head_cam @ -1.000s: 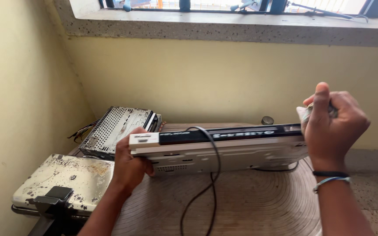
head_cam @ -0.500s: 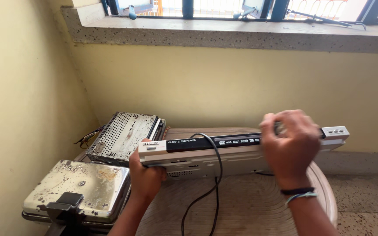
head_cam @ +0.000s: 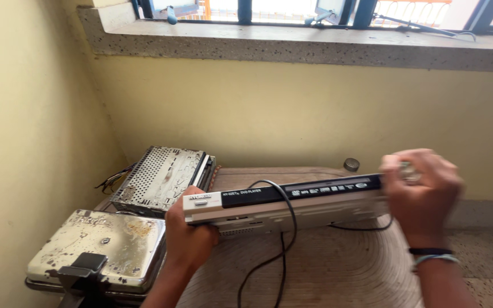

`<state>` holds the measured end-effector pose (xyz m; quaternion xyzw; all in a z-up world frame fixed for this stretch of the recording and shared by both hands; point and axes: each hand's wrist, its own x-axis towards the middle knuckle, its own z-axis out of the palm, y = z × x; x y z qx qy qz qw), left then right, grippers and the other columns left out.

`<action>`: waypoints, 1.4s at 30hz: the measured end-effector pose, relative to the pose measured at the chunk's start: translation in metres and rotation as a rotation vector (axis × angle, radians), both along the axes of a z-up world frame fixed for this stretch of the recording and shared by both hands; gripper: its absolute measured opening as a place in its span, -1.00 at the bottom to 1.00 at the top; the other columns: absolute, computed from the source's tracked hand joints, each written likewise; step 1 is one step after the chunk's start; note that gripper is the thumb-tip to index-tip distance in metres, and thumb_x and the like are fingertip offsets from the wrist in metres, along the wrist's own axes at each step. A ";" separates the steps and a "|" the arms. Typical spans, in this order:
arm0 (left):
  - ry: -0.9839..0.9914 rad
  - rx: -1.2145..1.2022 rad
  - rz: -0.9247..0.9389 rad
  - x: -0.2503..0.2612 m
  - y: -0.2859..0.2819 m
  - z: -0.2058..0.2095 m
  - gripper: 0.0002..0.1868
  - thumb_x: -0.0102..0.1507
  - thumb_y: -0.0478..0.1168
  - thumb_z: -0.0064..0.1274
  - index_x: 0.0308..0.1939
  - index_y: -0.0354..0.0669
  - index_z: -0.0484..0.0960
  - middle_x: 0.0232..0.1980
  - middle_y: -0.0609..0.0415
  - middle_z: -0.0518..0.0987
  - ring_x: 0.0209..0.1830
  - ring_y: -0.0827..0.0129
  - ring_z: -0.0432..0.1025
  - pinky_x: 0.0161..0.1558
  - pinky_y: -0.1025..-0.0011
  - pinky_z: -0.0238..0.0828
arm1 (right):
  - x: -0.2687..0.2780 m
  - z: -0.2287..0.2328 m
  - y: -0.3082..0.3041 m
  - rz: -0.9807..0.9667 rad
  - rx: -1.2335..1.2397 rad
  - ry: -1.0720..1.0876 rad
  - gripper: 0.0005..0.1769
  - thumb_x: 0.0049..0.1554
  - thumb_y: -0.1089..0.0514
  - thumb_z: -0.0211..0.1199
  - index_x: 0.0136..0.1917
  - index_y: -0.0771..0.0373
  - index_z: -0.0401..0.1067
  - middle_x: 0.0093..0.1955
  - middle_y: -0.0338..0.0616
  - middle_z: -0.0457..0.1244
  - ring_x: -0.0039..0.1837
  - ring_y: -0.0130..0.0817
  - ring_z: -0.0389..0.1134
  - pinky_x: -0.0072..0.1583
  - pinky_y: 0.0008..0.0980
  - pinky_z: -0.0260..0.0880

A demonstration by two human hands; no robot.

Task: The person wipes the bottom, sides, back, and front of a white DVD player with a cloth. They rotate the device to clean different surfaces, including the back panel with ports and the front face, while it rests on a table.

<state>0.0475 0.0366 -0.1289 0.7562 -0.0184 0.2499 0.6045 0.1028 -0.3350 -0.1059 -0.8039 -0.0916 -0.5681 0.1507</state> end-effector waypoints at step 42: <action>0.061 -0.095 -0.231 0.008 0.011 0.001 -0.66 -0.19 -0.68 -0.08 -0.49 -0.22 0.45 -0.54 0.08 0.53 -0.66 0.40 0.46 -0.70 0.40 0.40 | -0.022 0.006 0.053 0.158 -0.099 -0.037 -0.98 0.21 0.27 0.25 -0.10 0.19 0.46 -0.17 -0.17 0.38 -0.05 -0.29 0.41 0.20 -0.23 0.41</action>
